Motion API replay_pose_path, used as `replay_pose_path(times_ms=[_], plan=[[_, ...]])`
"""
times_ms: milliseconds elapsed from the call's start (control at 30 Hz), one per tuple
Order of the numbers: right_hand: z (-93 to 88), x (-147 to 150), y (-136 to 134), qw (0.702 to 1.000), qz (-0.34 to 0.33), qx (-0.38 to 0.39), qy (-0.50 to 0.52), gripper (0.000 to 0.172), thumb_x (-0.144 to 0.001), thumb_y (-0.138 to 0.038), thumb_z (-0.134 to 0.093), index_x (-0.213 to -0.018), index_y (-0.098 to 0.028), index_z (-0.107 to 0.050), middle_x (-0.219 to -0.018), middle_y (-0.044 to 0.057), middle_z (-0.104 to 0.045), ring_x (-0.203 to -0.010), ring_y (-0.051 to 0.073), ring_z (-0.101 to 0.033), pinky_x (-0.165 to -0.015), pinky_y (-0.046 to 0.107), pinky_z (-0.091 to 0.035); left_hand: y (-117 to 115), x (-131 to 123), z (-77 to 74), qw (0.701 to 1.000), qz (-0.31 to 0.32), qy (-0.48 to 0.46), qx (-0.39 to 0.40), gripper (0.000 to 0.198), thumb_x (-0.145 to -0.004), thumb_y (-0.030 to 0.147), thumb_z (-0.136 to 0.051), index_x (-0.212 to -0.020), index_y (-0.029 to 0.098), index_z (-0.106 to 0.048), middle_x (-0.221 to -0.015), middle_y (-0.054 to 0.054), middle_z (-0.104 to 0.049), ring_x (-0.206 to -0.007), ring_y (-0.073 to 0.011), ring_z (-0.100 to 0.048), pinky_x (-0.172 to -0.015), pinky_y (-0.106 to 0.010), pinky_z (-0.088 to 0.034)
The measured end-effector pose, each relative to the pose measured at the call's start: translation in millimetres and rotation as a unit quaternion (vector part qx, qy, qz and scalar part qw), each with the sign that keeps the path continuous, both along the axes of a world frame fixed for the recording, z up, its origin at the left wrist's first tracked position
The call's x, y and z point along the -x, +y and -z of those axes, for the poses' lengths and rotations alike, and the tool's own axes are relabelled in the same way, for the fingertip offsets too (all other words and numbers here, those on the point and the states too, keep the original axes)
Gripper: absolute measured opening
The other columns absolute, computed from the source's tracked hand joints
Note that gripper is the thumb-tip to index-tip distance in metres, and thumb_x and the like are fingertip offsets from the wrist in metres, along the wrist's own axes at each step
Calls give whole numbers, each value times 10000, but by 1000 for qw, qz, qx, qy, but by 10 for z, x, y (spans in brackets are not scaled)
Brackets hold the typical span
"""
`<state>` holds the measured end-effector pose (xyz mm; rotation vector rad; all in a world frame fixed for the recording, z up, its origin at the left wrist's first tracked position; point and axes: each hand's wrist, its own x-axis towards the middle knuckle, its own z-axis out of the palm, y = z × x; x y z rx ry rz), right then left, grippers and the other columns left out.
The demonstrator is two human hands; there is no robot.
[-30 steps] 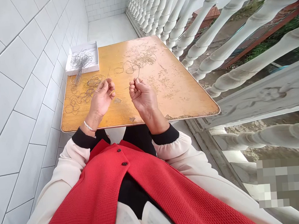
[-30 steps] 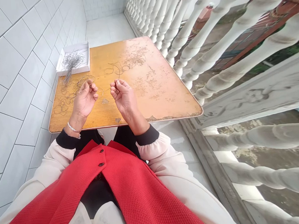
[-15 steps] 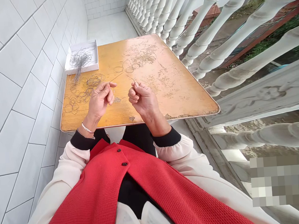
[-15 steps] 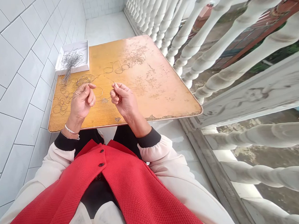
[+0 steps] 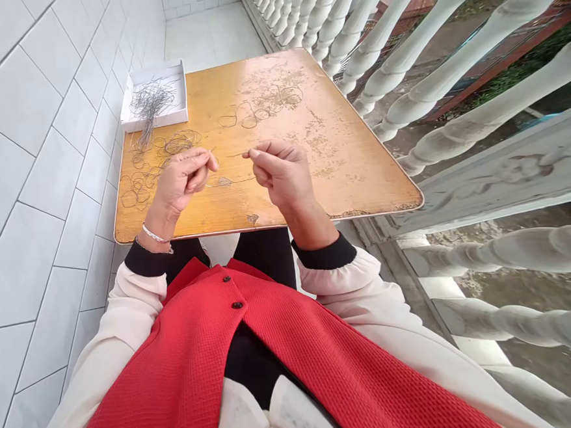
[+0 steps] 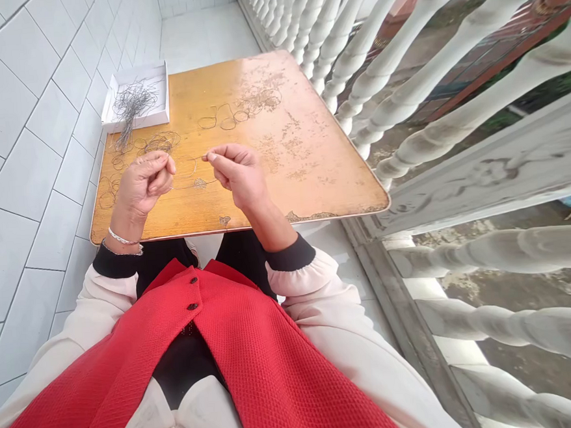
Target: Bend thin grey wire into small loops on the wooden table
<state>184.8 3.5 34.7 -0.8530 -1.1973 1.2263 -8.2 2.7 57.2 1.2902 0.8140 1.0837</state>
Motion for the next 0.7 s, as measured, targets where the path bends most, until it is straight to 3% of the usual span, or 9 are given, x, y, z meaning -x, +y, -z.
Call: replay_pose_path(times_ms=[133, 333, 467, 700], plan=[[-32, -18, 19, 1000, -7, 23, 13, 220, -837, -356, -754, -741, -192, -643, -474, -95, -384, -402, 32, -274, -378, 189, -209, 12, 33, -6, 999, 2, 3, -33, 347, -990, 308, -602, -691, 143, -667, -387, 86, -302, -359, -27, -250, -428, -190, -205], [-6, 40, -3, 1000, 20, -3, 1, 271, -837, -442, -778, -756, -214, -655, -482, -89, -382, -410, 42, -286, -374, 198, -231, -18, -173, -14, 994, -96, 42, -20, 302, -938, 424, -691, -766, 188, -615, -481, 86, -431, -401, -27, -346, -428, -187, -260], [25, 47, -22, 998, 43, -39, -25, 297, -810, -483, -801, -744, -223, -674, -498, -74, -406, -431, 54, -335, -390, 210, -262, -44, -266, -56, 990, -107, 86, -24, 281, -879, 374, -768, -762, 183, -598, -530, 75, -497, -478, -35, -434, -495, -182, -333], [45, 32, -37, 989, 79, -88, -88, 359, -796, -531, -796, -671, -222, -664, -517, -49, -447, -497, 79, -393, -443, 229, -290, -49, -302, -78, 972, -115, 169, -115, 346, -881, 218, -734, -584, 168, -564, -560, 40, -514, -551, -62, -448, -584, -229, -370]])
